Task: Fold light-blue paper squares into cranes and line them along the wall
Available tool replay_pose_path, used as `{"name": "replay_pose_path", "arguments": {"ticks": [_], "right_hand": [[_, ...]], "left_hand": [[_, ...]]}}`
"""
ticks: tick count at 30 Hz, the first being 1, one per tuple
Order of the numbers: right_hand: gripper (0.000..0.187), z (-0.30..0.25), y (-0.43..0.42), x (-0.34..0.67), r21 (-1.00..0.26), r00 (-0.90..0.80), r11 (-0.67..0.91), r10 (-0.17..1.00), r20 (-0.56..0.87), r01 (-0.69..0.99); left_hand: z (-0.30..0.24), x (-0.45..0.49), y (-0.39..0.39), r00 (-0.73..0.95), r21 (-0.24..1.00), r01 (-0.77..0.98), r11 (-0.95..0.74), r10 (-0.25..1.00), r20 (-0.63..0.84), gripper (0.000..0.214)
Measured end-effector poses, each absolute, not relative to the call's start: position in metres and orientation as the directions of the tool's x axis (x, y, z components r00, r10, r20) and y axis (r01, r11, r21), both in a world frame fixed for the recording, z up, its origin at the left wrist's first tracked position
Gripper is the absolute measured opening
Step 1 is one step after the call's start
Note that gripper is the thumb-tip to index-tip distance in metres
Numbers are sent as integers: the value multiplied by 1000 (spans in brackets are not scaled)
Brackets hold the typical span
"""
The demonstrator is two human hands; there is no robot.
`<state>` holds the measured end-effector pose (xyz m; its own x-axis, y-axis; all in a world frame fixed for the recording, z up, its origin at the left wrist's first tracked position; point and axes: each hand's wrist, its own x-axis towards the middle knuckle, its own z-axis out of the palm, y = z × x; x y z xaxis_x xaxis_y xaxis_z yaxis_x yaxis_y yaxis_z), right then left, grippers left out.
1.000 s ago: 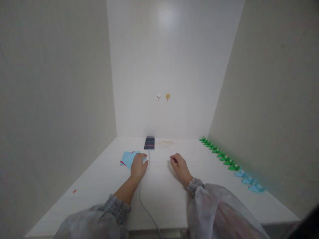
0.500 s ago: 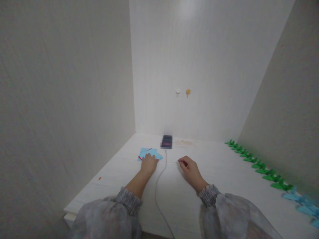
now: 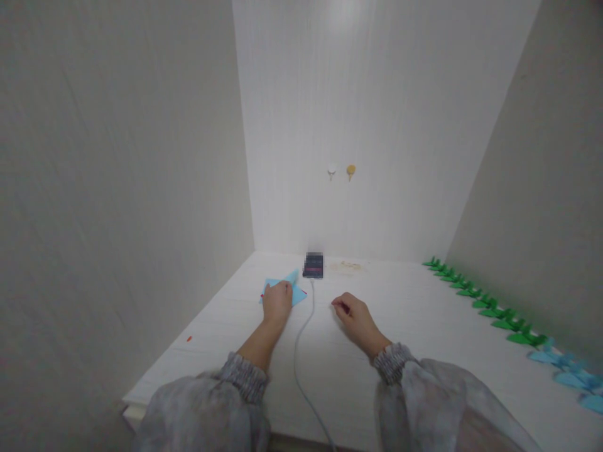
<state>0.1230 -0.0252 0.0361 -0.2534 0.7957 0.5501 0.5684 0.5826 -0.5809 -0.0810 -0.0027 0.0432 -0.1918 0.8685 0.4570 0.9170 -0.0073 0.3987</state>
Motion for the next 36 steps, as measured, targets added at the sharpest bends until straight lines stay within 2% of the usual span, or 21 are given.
{"name": "replay_pose_path", "arguments": {"ticks": [2, 4, 5, 7, 9, 12, 14, 17, 21, 26, 30, 33, 36], "right_hand": [[15, 34, -23, 124, -611, -234, 575, 804, 547, 545], [16, 32, -20, 123, -676, -188, 553, 822, 537, 487], [20, 32, -19, 122, -723, -147, 534, 836, 528, 438], [40, 32, -17, 120, -828, -60, 481, 872, 486, 289], [57, 35, -18, 117, -907, -33, 412, 911, 411, 89], [44, 42, -24, 114, -941, -165, 296, 933, 321, -164], [34, 43, -28, 114, -952, -239, 194, 938, 250, -234], [29, 41, -30, 116, -961, -262, 86, 952, 157, -261], [24, 38, -29, 118, -961, -247, 28, 964, 99, -275], [27, 36, -31, 121, -948, -293, 50, 945, 147, -314], [28, 28, -26, 129, -972, -258, 118, 951, 169, -201], [23, 21, -20, 137, -968, -208, 236, 946, 249, -89], [19, 18, -17, 143, -959, -191, 278, 940, 284, -55]], "left_hand": [[47, -78, -4, -224, 516, 851, -96, 823, 522, 31], [49, -74, -4, -239, 670, 709, -219, 819, 521, 30], [50, -72, -4, -236, 753, 598, -274, 838, 492, 30], [49, -68, -4, -196, 898, 308, -314, 903, 383, 29], [47, -64, -5, -112, 957, 26, -289, 950, 290, 27], [42, -59, -7, 14, 958, -224, -179, 982, 187, 26], [39, -56, -8, 73, 960, -262, -103, 989, 126, 28], [37, -50, -9, 127, 967, -250, -51, 988, 85, 31], [37, -45, -12, 239, 965, -262, -21, 967, 86, 36], [35, -44, -13, 358, 939, -344, 6, 925, 125, 30], [31, -45, -10, 342, 923, -382, 35, 934, 106, 24], [27, -44, -7, 327, 910, -410, 65, 942, 80, 31], [24, -42, -7, 425, 933, -333, 134, 905, 22, 43]]}}
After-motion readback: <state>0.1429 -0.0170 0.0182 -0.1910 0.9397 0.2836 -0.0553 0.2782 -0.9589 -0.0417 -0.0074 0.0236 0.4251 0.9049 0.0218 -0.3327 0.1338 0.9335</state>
